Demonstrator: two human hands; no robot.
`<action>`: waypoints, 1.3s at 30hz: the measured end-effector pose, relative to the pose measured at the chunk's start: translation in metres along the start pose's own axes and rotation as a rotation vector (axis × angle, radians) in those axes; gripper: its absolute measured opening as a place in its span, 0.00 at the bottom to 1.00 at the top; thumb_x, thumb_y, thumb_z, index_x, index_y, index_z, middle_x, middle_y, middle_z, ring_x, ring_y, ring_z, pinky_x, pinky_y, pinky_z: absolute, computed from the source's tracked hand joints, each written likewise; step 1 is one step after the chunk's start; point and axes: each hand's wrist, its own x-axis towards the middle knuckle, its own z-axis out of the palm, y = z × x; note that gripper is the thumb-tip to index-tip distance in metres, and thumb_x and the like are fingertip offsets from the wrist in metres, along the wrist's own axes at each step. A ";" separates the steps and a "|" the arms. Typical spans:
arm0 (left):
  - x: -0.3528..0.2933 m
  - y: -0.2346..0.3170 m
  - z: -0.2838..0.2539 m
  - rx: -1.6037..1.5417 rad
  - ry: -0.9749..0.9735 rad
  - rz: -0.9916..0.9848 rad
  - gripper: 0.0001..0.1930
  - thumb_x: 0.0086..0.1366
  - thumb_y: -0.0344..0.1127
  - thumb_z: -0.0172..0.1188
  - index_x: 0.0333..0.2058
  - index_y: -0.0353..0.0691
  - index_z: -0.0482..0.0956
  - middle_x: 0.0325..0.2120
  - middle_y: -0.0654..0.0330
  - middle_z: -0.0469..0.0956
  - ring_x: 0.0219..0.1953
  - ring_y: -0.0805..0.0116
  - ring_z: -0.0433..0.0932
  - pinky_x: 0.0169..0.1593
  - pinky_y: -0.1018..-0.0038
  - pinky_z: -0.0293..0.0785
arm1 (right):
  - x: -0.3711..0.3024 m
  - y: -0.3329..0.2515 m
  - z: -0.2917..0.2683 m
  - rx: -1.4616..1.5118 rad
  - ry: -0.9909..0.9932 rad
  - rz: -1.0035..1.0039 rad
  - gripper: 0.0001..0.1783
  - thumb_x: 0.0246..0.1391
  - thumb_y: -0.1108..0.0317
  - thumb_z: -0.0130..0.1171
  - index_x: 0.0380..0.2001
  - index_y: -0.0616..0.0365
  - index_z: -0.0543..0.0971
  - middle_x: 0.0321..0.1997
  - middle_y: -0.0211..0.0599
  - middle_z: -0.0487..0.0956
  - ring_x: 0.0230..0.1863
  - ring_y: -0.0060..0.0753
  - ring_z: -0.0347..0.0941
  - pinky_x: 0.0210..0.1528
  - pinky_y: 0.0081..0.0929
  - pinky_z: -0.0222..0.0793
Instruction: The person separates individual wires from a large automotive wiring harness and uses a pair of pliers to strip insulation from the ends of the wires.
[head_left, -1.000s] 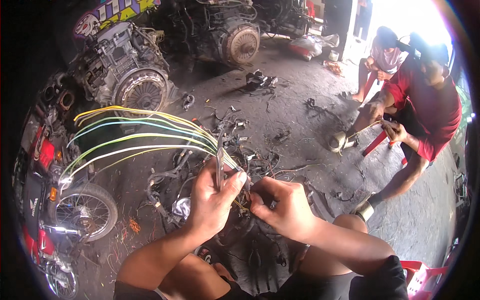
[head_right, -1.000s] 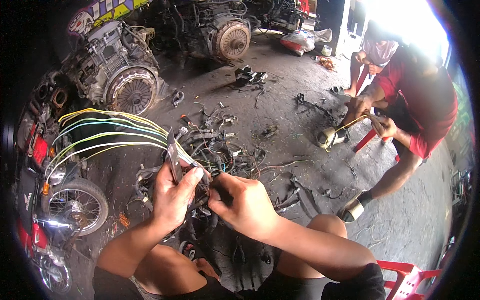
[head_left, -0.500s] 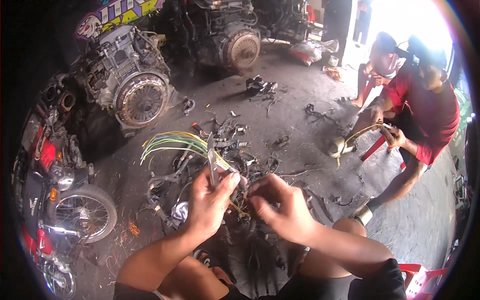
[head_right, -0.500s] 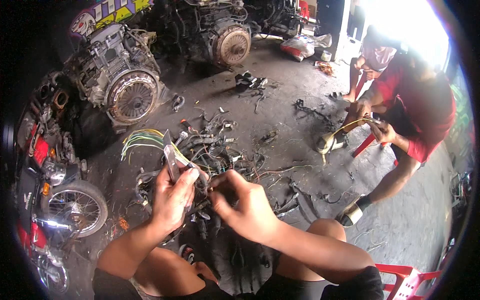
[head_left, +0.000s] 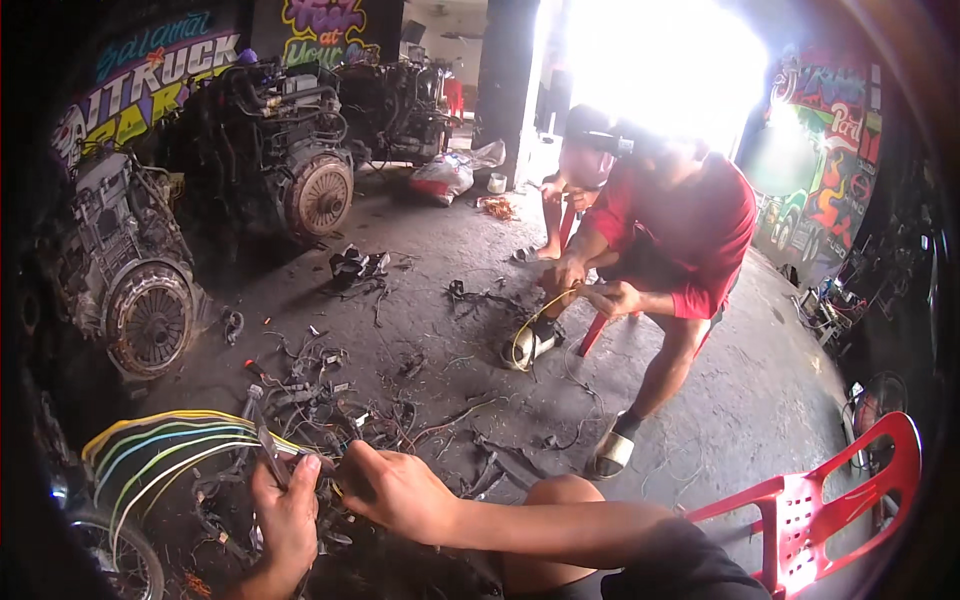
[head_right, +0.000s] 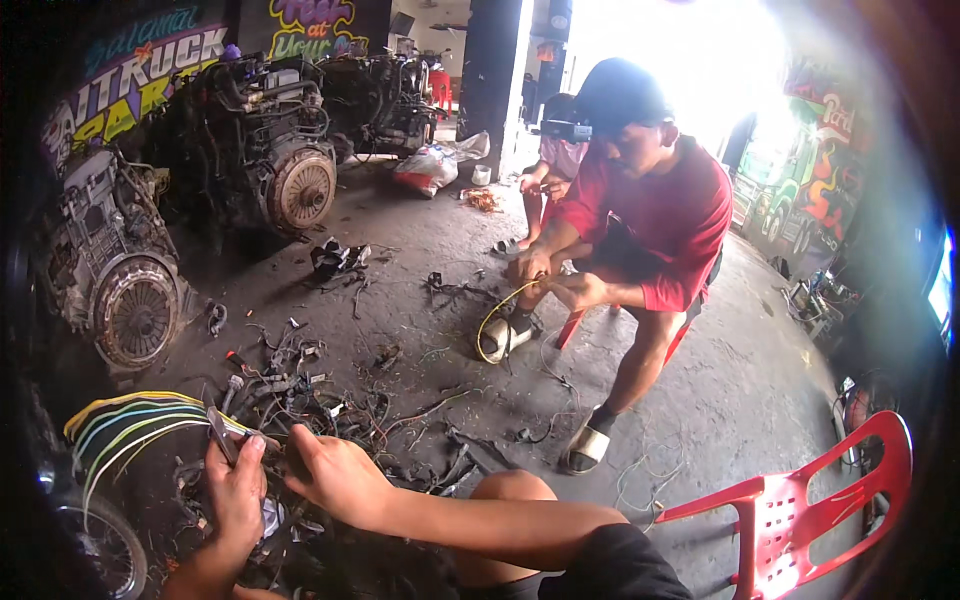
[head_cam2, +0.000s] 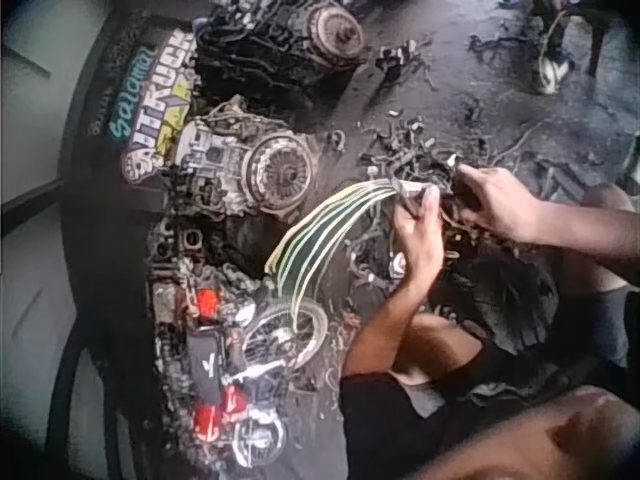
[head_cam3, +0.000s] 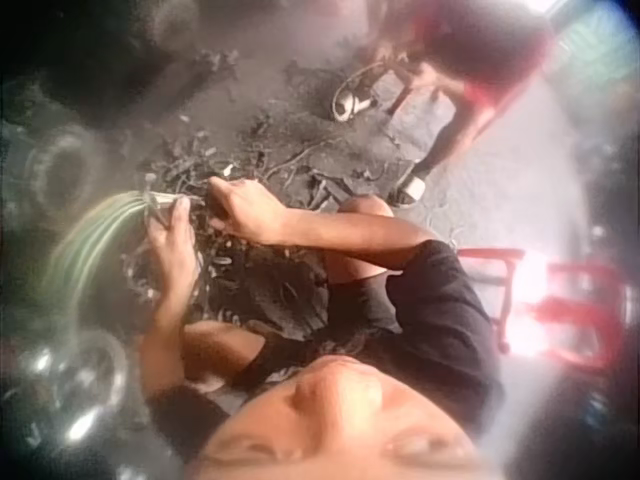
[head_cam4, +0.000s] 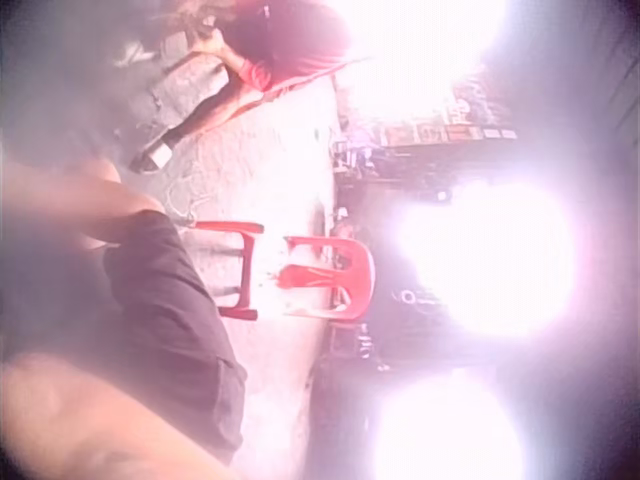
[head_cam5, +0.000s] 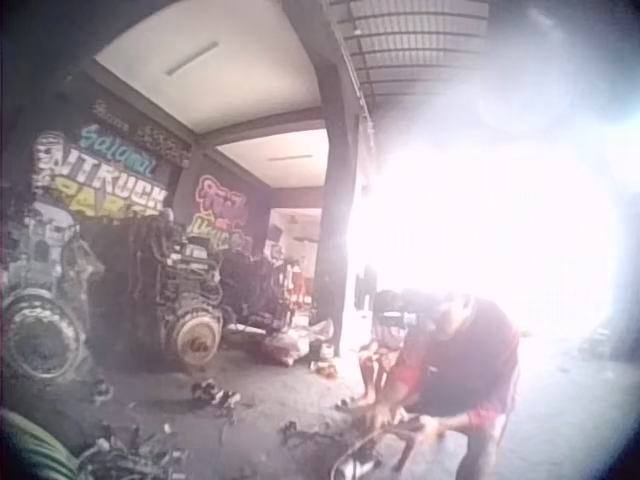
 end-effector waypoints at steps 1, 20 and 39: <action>0.000 0.001 0.000 0.003 -0.002 0.000 0.05 0.68 0.31 0.60 0.37 0.41 0.72 0.23 0.70 0.73 0.15 0.88 0.58 0.16 0.84 0.50 | 0.001 0.000 -0.001 -0.001 0.008 -0.014 0.21 0.50 0.64 0.66 0.39 0.65 0.67 0.30 0.57 0.77 0.34 0.63 0.76 0.36 0.48 0.74; 0.009 -0.004 -0.012 0.032 -0.055 -0.010 0.05 0.70 0.33 0.57 0.38 0.40 0.71 0.18 0.70 0.68 0.12 0.86 0.56 0.15 0.82 0.53 | 0.007 0.005 0.001 0.299 -0.043 0.032 0.13 0.59 0.69 0.59 0.37 0.68 0.69 0.26 0.59 0.75 0.31 0.65 0.74 0.33 0.43 0.70; 0.000 0.004 -0.004 0.171 -0.202 -0.004 0.09 0.60 0.23 0.63 0.40 0.35 0.76 0.33 0.62 0.80 0.37 0.77 0.78 0.43 0.78 0.73 | 0.013 0.011 0.004 0.377 0.136 0.211 0.18 0.55 0.68 0.59 0.43 0.70 0.70 0.30 0.61 0.78 0.33 0.55 0.78 0.37 0.41 0.71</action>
